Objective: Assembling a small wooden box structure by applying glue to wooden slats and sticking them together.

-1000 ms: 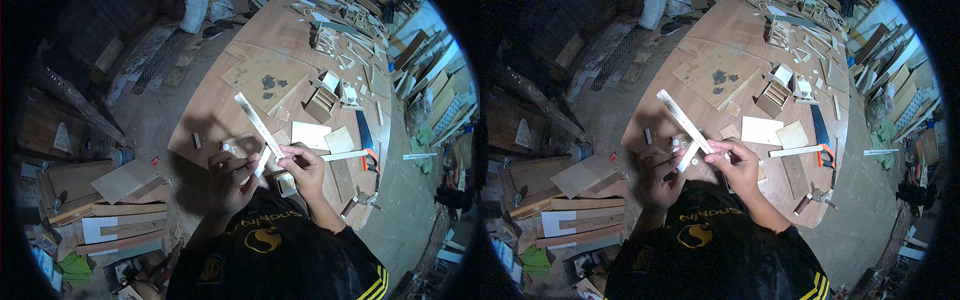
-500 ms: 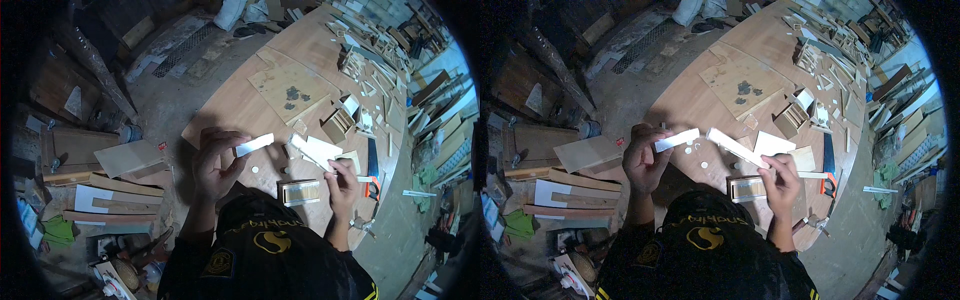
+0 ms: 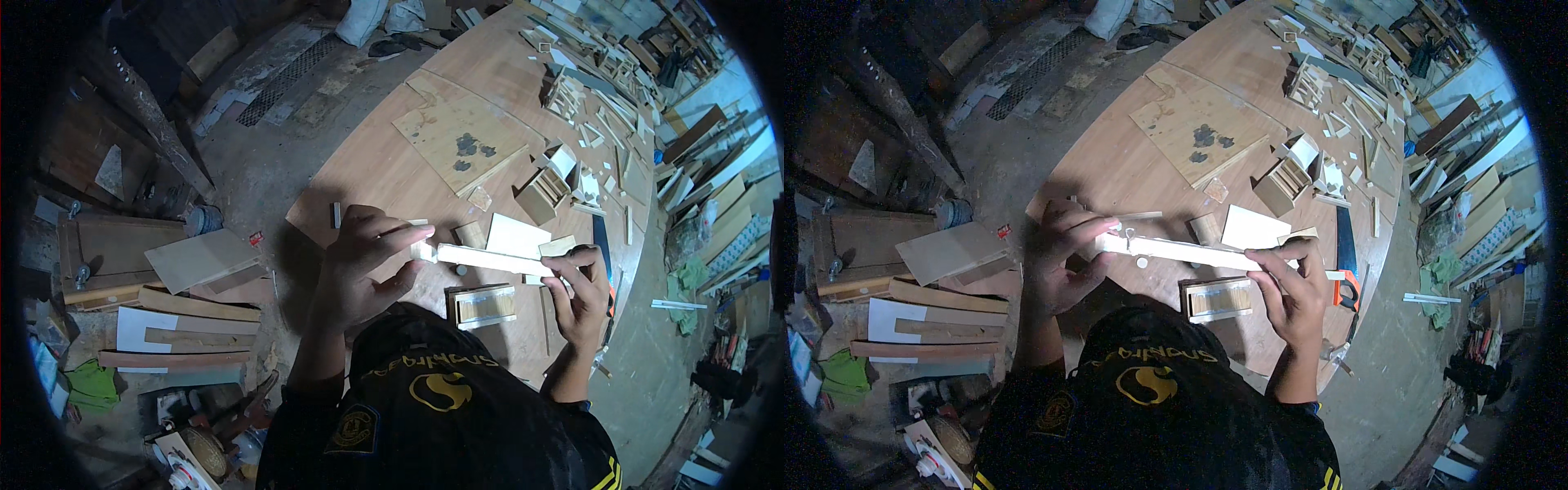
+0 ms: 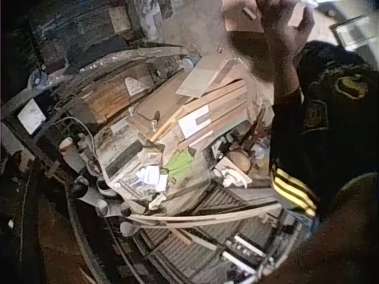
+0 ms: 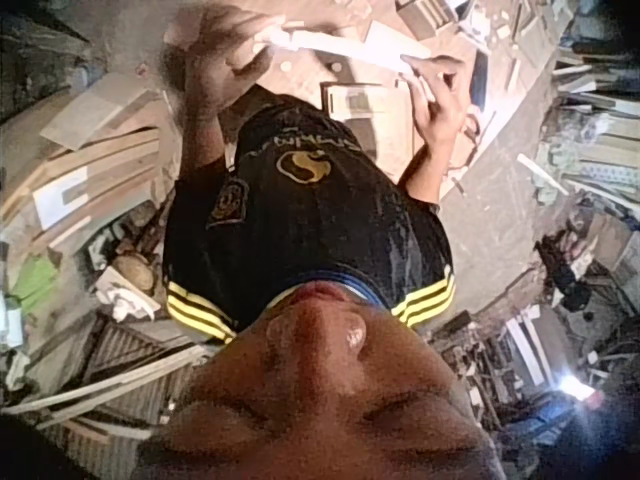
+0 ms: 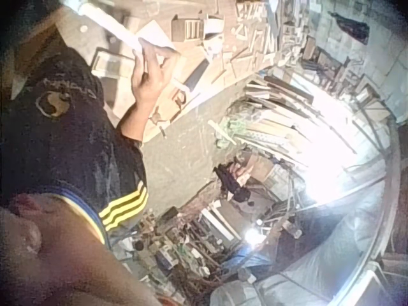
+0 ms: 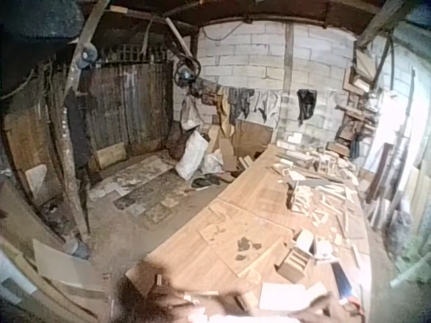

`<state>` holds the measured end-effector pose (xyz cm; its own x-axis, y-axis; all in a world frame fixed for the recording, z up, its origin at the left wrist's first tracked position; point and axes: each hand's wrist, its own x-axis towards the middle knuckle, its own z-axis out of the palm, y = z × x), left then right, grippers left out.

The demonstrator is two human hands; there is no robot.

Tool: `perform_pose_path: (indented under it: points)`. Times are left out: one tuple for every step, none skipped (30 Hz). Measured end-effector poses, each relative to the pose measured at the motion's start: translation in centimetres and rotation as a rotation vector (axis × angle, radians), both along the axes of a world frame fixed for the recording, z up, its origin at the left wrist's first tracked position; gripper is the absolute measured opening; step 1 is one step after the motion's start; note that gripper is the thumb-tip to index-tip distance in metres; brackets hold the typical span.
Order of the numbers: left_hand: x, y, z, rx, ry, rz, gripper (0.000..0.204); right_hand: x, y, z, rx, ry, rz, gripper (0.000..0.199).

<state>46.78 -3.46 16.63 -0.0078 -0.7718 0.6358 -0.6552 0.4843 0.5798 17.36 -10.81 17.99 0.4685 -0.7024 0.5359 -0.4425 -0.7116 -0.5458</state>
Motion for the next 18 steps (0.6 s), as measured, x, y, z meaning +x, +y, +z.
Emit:
perform_pose_path:
  points:
    - [0.1,0.1,0.0,0.017,-0.030,-0.009,0.040,0.0,0.1,0.2,-0.004,0.002,0.002,0.027]
    - [0.0,0.1,0.0,0.018,-0.030,-0.007,0.040,0.1,0.1,0.3,-0.009,0.004,0.003,0.027]
    - [0.0,0.1,-0.2,0.018,-0.016,-0.016,0.041,0.1,0.1,0.4,-0.008,0.004,0.005,0.027]
    - [-0.1,0.1,-0.5,0.018,-0.001,-0.026,0.042,0.1,0.1,0.4,-0.015,0.019,0.014,0.028]
    - [-0.1,0.2,-0.8,0.018,-0.001,-0.027,0.042,0.1,0.1,0.5,-0.023,0.034,0.023,0.028]
    - [-0.2,0.3,-1.1,0.034,0.025,-0.036,0.042,0.1,0.2,0.5,-0.022,0.034,0.021,0.028]
    - [-0.2,0.4,-1.2,0.051,0.050,-0.045,0.042,0.2,0.3,0.6,-0.012,0.039,0.021,0.028]
    - [-0.2,0.4,-1.1,0.052,0.051,-0.046,0.042,0.2,0.4,0.6,-0.002,0.045,0.020,0.027]
    - [-0.2,0.5,-1.1,0.067,0.060,-0.062,0.041,0.2,0.5,0.6,-0.001,0.045,0.018,0.027]
    - [-0.3,0.5,-1.0,0.081,0.069,-0.077,0.041,0.2,0.6,0.7,0.000,0.042,0.021,0.027]
    - [-0.2,0.4,-1.0,0.081,0.070,-0.078,0.041,0.1,0.6,0.7,0.002,0.039,0.025,0.026]
    - [-0.1,0.4,-1.0,0.091,0.047,-0.113,0.038,0.1,0.5,0.7,0.002,0.039,0.023,0.026]
    - [0.0,0.4,-1.1,0.102,0.025,-0.147,0.036,0.0,0.5,0.7,-0.006,0.033,0.020,0.026]
    - [0.0,0.4,-1.2,0.104,0.025,-0.149,0.036,0.0,0.5,0.6,-0.013,0.028,0.017,0.025]
    - [0.0,0.4,-1.3,0.083,0.006,-0.149,0.036,0.0,0.5,0.6,-0.012,0.028,0.017,0.025]
    - [0.0,0.4,-1.4,0.062,-0.013,-0.151,0.036,0.1,0.6,0.7,-0.022,0.017,0.011,0.025]
    - [-0.1,0.3,-1.4,0.063,-0.012,-0.154,0.036,0.1,0.6,0.8,-0.032,0.006,0.006,0.025]
    - [0.0,0.3,-1.5,0.070,-0.010,-0.163,0.035,0.1,0.6,0.8,-0.031,0.007,0.004,0.025]
